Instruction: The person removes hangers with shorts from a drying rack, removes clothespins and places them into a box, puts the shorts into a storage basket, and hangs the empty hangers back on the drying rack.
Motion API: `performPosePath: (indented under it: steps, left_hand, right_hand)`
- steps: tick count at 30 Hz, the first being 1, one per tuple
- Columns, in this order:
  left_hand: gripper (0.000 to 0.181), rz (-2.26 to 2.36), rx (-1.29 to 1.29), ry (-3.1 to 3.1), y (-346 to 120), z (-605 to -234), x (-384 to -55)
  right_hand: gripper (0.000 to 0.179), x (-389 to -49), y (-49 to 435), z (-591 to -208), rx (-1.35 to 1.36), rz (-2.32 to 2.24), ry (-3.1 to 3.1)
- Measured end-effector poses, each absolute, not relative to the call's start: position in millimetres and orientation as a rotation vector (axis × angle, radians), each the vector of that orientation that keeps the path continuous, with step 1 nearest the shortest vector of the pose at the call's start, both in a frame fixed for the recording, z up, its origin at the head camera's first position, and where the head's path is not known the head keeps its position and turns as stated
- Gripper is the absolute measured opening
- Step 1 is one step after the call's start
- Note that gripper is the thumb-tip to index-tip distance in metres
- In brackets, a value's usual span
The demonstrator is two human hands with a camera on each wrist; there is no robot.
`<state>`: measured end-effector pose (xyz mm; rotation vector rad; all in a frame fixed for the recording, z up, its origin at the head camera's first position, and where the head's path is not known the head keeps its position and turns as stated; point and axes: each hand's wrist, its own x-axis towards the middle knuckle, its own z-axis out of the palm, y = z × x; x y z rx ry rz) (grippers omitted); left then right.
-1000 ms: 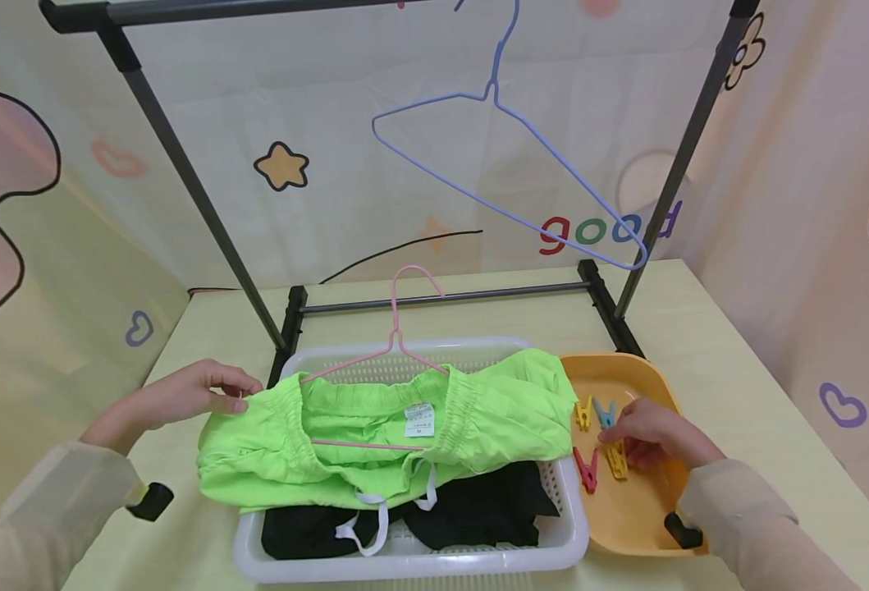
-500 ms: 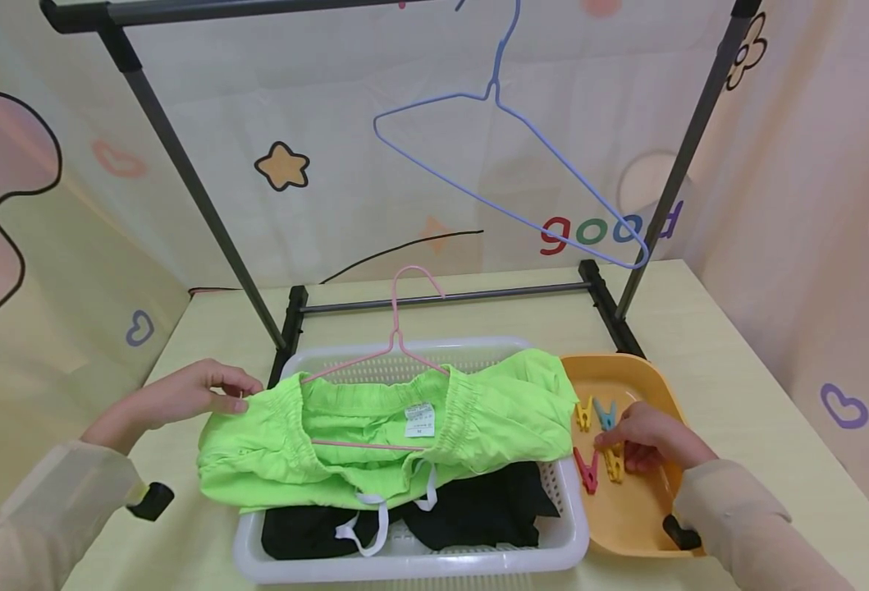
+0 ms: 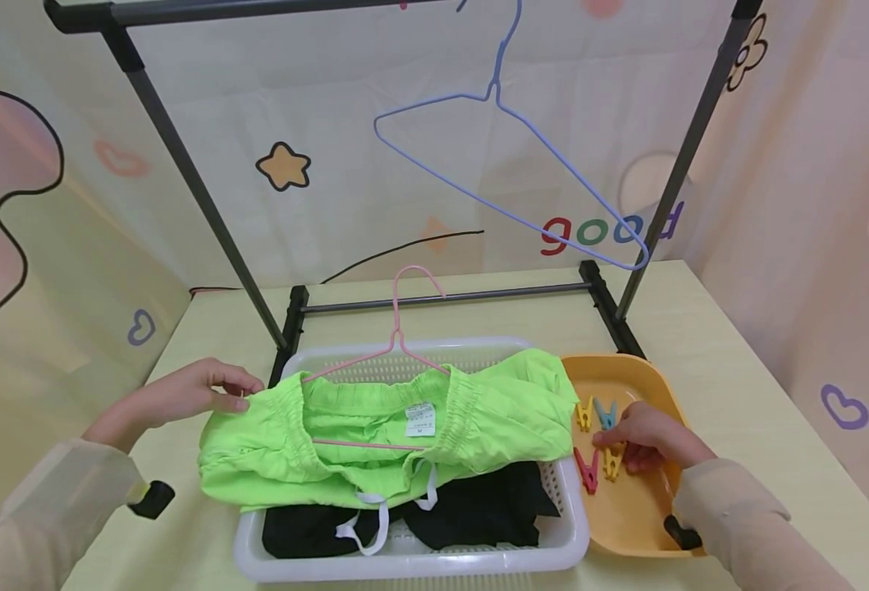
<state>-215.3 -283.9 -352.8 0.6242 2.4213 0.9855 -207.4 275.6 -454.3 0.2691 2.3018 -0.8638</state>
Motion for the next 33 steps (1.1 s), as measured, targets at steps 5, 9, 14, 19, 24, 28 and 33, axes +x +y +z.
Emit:
performPosePath:
  steps: [5, 9, 14, 19, 24, 28, 33]
  left_hand:
    - [0.031, 0.984, 0.614, 2.417, -284.2, -353.4, -215.9]
    - [0.031, 0.988, 0.618, 2.414, -283.9, -353.0, -215.8]
    - [0.031, 1.001, 0.619, 2.414, -283.8, -353.6, -215.1]
    - [0.031, 1.005, 0.627, 2.411, -284.3, -354.6, -215.4]
    - [0.031, 0.995, 0.617, 2.419, -284.8, -355.7, -215.8]
    - [0.031, 0.997, 0.619, 2.421, -285.1, -356.1, -216.0]
    - [0.031, 1.015, 0.614, 2.409, -285.3, -356.2, -215.8]
  right_hand:
    - [0.038, -209.1, 279.3, -449.0, 0.225, -0.835, 2.314]
    - [0.035, -211.9, 281.9, -443.0, 0.203, -0.823, 2.309]
    - [0.033, -214.0, 284.2, -434.6, 0.175, -0.849, 2.317]
    - [0.032, -216.0, 285.9, -426.3, 0.160, -0.931, 2.284]
    - [0.039, -219.3, 286.1, -421.1, 0.146, -0.990, 2.240]
    - [0.040, -222.1, 286.0, -417.2, 0.110, -1.025, 2.225]
    - [0.034, -226.5, 285.8, -409.5, 0.003, -1.140, 2.173]
